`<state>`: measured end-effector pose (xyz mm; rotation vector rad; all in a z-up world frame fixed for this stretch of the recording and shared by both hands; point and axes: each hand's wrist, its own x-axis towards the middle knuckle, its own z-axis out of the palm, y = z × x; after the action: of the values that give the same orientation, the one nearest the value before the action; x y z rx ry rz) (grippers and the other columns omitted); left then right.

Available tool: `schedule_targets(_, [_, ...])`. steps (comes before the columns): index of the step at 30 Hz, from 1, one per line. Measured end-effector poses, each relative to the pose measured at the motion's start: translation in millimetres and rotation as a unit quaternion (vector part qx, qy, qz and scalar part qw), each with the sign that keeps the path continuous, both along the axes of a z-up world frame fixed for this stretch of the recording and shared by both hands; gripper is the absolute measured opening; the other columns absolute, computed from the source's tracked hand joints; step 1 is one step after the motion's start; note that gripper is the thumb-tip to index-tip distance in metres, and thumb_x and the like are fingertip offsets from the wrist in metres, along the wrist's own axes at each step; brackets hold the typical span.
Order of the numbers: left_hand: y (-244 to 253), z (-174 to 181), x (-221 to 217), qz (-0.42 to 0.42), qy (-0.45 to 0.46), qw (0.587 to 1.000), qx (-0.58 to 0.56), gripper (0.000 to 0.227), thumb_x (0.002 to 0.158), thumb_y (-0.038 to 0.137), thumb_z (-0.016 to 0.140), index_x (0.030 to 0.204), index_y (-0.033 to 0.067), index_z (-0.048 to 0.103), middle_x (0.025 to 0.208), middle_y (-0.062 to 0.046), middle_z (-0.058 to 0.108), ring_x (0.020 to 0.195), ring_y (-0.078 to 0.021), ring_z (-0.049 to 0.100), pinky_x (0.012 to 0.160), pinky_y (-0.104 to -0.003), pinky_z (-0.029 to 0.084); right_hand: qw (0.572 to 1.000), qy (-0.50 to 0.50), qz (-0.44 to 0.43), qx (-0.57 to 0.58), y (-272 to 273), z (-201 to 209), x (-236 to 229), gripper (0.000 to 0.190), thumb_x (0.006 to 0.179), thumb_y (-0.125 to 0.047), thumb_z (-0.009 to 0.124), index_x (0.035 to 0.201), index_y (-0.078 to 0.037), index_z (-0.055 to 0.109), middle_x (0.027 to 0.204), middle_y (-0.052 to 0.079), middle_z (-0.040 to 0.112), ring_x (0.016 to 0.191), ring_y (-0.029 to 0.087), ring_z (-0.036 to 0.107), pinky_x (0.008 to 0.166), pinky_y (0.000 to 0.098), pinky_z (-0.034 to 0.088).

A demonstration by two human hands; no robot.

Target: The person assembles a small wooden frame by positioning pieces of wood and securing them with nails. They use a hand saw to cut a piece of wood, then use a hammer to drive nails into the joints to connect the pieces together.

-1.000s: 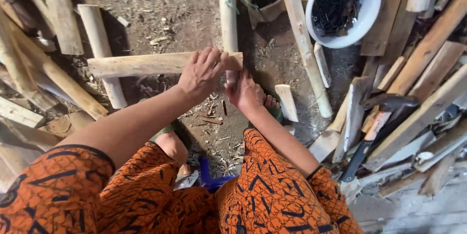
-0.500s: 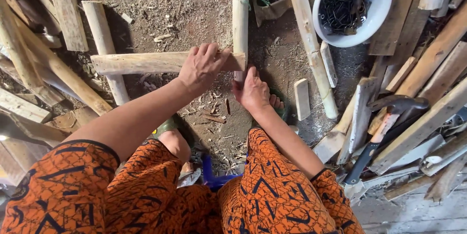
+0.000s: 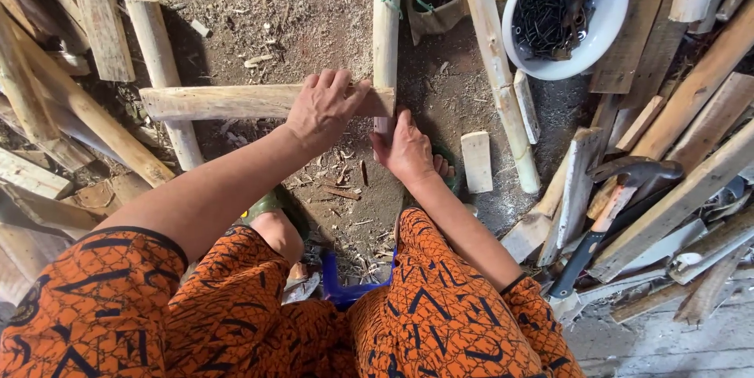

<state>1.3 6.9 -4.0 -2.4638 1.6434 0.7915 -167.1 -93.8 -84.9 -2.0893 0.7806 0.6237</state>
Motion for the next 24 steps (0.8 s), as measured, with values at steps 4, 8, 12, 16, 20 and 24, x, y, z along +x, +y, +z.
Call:
schedule_targets(4, [11,-17,-2,0.003,-0.006,0.999,-0.036,0.037,0.084,0.014,0.057,0.120,0.0176,0.050,0.101,-0.008,0.044,0.099,-0.0257,0.047,0.076,-0.036,0.037,1.000,0.005,0.005,0.003,-16,31,10,0.060,0.077,-0.041,0.062,0.122,-0.009,0.037,0.104,0.019,0.062,0.086,0.044,0.065,0.075,0.0534,0.053])
schedule_targets(8, [19,-3,5,0.011,0.027,0.995,-0.094,0.058,0.078,0.018,0.064,0.133,0.0167,0.045,0.115,-0.013,0.043,0.107,-0.0302,0.048,0.081,-0.039,0.042,1.000,0.022,-0.020,-0.003,-61,99,26,0.065,0.080,-0.035,0.063,0.135,-0.016,0.034,0.106,0.015,0.059,0.090,0.041,0.064,0.079,0.0523,0.051])
schedule_targets(12, [37,28,-5,0.044,0.044,0.994,-0.088,0.064,0.072,0.022,0.067,0.133,0.0200,0.045,0.112,-0.012,0.047,0.097,-0.0294,0.054,0.075,-0.038,0.042,0.941,-0.230,-0.048,-0.244,-155,99,15,0.026,0.089,-0.006,0.049,0.113,-0.005,0.059,0.091,0.019,0.066,0.084,0.040,0.064,0.071,0.0458,0.051])
schedule_targets(16, [66,62,-15,0.157,0.168,0.972,-0.040,0.072,0.069,0.023,0.068,0.136,0.0277,0.040,0.111,-0.010,0.048,0.099,-0.0335,0.055,0.077,-0.043,0.046,0.944,-0.149,-0.023,-0.293,-249,68,19,0.027,0.089,-0.006,0.051,0.116,-0.008,0.052,0.089,0.020,0.061,0.085,0.044,0.061,0.074,0.0528,0.049])
schedule_targets(20, [97,57,-28,0.329,0.207,0.921,0.014,0.065,0.072,0.027,0.070,0.133,0.0266,0.047,0.117,-0.006,0.052,0.097,-0.0317,0.062,0.076,-0.045,0.053,0.947,-0.075,0.042,-0.310,-267,36,43,0.018,0.091,-0.014,0.055,0.109,-0.018,0.053,0.092,0.006,0.055,0.083,0.031,0.064,0.068,0.0474,0.054])
schedule_targets(24, [115,47,-33,0.353,0.207,0.911,0.050,0.064,0.073,0.030,0.070,0.133,0.0299,0.048,0.119,-0.001,0.053,0.101,-0.0269,0.063,0.079,-0.044,0.054,0.920,0.000,0.104,-0.378,-250,29,56,0.031,0.081,-0.022,0.070,0.102,-0.012,0.050,0.091,0.007,0.053,0.082,0.030,0.063,0.066,0.0477,0.055])
